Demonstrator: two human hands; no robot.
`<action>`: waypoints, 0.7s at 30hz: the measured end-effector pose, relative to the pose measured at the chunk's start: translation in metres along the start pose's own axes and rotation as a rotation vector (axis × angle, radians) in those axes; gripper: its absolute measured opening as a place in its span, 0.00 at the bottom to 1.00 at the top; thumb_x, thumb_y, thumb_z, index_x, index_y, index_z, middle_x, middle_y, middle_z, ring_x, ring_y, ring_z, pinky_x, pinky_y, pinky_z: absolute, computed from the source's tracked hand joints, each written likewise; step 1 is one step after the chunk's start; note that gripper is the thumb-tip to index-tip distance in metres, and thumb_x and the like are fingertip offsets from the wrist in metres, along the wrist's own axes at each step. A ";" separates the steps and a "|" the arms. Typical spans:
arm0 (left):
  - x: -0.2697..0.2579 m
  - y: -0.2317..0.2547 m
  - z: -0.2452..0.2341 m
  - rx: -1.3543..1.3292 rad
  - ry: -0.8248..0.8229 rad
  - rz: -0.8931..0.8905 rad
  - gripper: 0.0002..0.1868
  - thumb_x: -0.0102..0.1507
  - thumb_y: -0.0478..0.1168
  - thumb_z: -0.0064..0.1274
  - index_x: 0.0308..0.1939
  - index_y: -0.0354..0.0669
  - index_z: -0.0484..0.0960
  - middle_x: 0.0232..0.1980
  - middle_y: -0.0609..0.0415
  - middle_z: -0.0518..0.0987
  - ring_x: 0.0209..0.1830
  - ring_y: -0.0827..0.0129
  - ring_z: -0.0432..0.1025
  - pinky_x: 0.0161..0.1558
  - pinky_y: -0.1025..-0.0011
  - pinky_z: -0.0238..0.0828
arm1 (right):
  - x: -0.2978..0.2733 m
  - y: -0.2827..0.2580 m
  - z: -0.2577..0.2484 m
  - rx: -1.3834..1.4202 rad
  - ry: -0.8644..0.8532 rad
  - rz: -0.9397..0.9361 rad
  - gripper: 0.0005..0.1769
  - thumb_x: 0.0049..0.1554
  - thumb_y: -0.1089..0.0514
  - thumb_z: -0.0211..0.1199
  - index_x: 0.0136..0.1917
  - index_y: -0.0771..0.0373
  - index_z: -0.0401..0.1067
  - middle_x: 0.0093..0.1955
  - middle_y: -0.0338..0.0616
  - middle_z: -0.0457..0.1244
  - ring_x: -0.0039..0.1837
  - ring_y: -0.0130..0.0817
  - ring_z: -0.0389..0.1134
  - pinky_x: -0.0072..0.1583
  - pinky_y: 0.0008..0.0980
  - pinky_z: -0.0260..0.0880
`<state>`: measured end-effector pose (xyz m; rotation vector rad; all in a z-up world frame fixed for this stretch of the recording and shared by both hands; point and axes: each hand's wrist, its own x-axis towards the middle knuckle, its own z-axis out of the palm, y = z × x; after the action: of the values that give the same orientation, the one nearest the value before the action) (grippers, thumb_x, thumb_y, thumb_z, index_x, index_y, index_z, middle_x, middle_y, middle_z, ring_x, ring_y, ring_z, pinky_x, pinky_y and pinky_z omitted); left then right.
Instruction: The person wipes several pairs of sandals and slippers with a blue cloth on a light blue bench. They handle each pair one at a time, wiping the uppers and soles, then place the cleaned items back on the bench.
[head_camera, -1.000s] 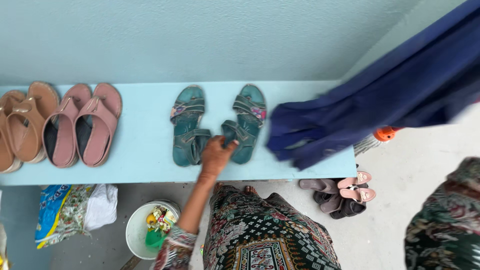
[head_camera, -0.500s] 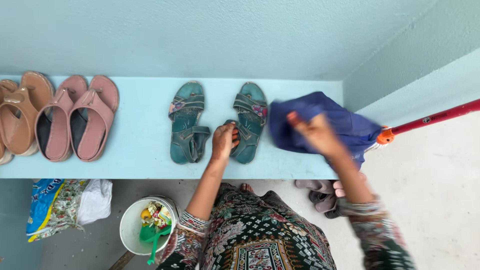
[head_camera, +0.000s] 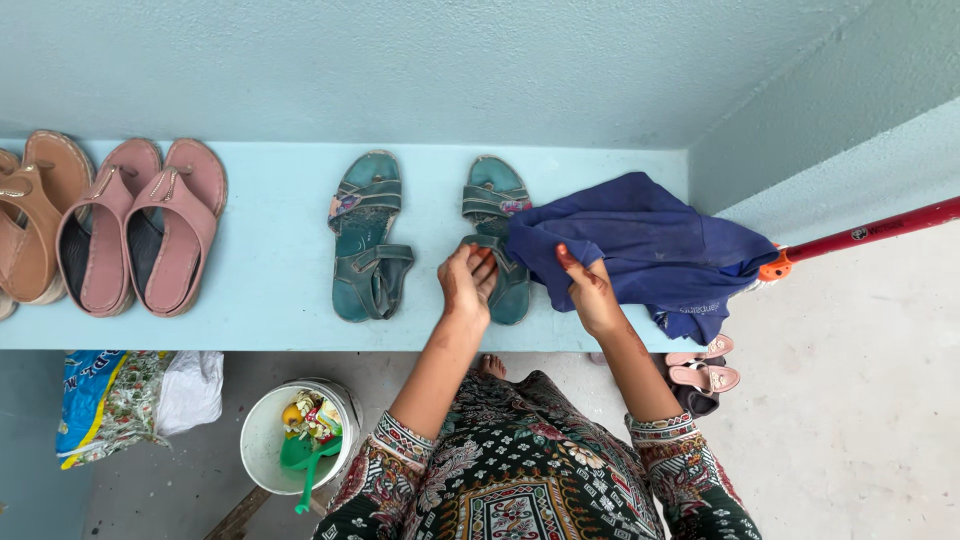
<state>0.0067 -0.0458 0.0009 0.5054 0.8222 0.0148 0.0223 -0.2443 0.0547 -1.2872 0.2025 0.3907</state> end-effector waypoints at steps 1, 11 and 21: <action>-0.004 -0.003 0.002 -0.051 -0.024 -0.008 0.16 0.69 0.44 0.43 0.54 0.35 0.73 0.56 0.41 0.75 0.59 0.53 0.73 0.60 0.57 0.72 | -0.003 -0.002 0.000 0.071 -0.018 -0.024 0.19 0.62 0.50 0.62 0.64 0.60 0.69 0.63 0.41 0.66 0.66 0.33 0.66 0.66 0.35 0.64; -0.028 -0.028 0.021 0.009 -0.034 -0.092 0.19 0.68 0.47 0.46 0.57 0.38 0.76 0.60 0.46 0.77 0.64 0.58 0.71 0.67 0.61 0.64 | -0.025 -0.020 0.001 0.392 -0.062 -0.010 0.17 0.64 0.52 0.58 0.63 0.63 0.70 0.67 0.46 0.66 0.71 0.39 0.64 0.74 0.41 0.59; -0.001 -0.032 0.011 0.553 -0.330 0.182 0.17 0.74 0.48 0.56 0.37 0.40 0.78 0.27 0.63 0.67 0.25 0.73 0.59 0.31 0.65 0.60 | -0.045 -0.043 0.018 0.504 -0.105 -0.100 0.28 0.65 0.50 0.55 0.69 0.74 0.66 0.71 0.54 0.63 0.73 0.46 0.64 0.76 0.43 0.59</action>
<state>0.0082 -0.0788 -0.0061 1.0726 0.4452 -0.1289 -0.0038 -0.2443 0.1141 -0.7755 0.1357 0.2959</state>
